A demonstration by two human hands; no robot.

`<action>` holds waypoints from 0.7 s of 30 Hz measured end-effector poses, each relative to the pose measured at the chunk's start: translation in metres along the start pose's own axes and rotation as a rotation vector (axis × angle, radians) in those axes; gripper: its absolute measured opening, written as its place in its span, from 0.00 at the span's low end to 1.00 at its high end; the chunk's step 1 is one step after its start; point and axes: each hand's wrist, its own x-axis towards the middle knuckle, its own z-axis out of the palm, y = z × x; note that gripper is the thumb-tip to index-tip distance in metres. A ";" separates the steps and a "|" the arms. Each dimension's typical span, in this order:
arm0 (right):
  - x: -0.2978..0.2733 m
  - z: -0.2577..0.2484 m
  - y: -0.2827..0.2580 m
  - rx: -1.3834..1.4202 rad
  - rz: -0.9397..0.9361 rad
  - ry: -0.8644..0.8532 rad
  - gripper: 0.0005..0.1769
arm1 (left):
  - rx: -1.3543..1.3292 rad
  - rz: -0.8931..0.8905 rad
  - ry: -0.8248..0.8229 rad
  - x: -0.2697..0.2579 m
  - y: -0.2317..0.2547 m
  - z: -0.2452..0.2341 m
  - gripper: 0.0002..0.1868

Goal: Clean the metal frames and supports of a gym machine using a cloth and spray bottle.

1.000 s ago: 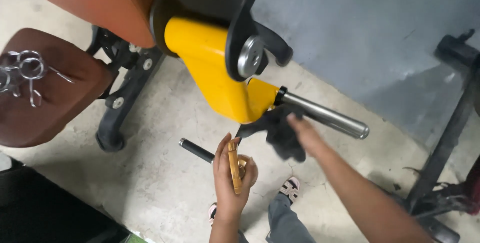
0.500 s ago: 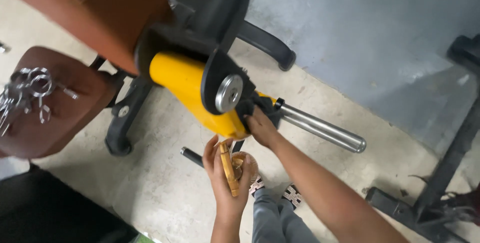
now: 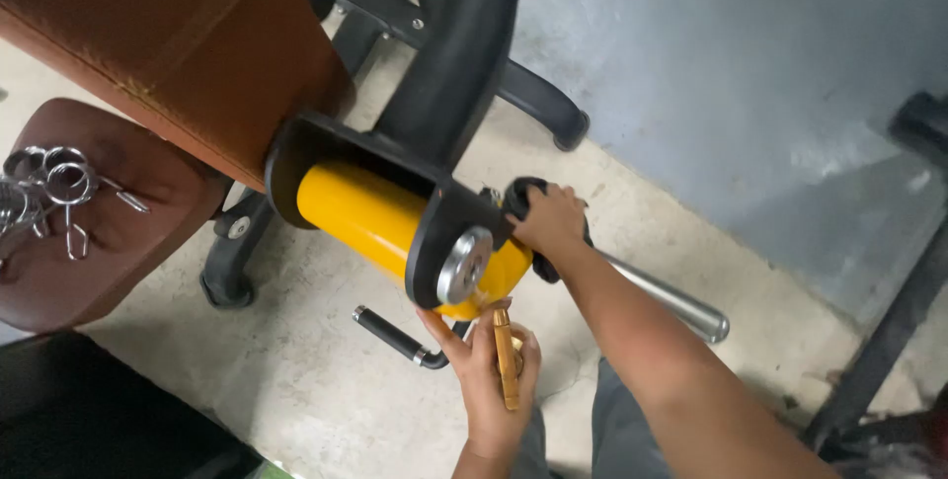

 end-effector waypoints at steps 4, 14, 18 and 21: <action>-0.028 0.002 0.035 -0.027 -0.105 0.014 0.24 | 0.289 0.209 0.138 0.007 0.001 0.019 0.30; 0.013 0.049 0.050 0.488 -1.012 -0.288 0.30 | 0.101 -0.149 0.427 0.029 0.023 0.067 0.30; 0.065 0.058 0.009 0.223 -0.812 -0.353 0.39 | 0.126 -0.058 0.451 0.024 0.008 0.077 0.30; 0.069 -0.008 -0.022 0.105 -0.431 -0.592 0.33 | -0.071 -0.116 0.438 0.026 0.013 0.079 0.26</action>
